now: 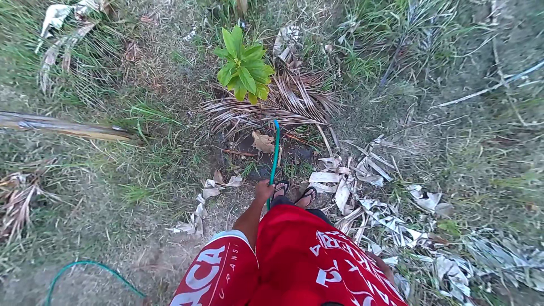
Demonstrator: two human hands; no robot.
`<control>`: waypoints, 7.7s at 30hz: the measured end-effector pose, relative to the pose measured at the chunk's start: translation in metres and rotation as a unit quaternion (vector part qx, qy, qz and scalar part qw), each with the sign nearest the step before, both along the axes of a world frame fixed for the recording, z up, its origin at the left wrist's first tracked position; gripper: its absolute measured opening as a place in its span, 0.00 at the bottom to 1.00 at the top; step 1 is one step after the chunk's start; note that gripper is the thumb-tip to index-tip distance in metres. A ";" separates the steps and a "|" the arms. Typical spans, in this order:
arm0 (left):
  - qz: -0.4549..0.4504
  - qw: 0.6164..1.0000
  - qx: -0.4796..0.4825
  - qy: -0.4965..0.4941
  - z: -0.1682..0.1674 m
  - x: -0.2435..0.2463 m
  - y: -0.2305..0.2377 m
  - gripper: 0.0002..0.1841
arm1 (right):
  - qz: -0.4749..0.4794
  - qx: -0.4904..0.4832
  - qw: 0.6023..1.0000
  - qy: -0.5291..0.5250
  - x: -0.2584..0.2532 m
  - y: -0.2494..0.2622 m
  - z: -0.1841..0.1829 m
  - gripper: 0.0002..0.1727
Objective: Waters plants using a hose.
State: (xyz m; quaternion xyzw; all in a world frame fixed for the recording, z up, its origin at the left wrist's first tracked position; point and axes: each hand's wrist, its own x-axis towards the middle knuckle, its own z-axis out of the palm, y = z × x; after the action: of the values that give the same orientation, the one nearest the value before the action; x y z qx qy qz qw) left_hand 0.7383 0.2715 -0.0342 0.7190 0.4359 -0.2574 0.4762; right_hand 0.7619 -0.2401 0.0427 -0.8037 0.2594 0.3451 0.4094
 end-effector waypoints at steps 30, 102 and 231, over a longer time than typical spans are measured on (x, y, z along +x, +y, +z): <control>-0.008 0.999 0.035 0.005 0.011 0.009 -0.005 0.18 | -0.002 -0.022 1.000 0.010 0.006 0.022 0.024 0.20; -0.123 0.992 -0.026 0.029 0.008 0.012 -0.004 0.17 | 0.008 -0.015 1.000 0.008 -0.002 0.002 0.008 0.21; 0.014 0.986 0.145 0.078 0.019 -0.003 0.080 0.19 | 0.032 -0.009 0.999 0.011 0.002 0.002 0.000 0.20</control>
State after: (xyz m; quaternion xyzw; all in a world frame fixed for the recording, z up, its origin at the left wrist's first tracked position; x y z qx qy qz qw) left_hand 0.7348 0.3517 -0.0150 0.7522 0.5144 -0.2398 0.3347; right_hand 0.7642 -0.2381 0.0431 -0.8118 0.2408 0.3644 0.3875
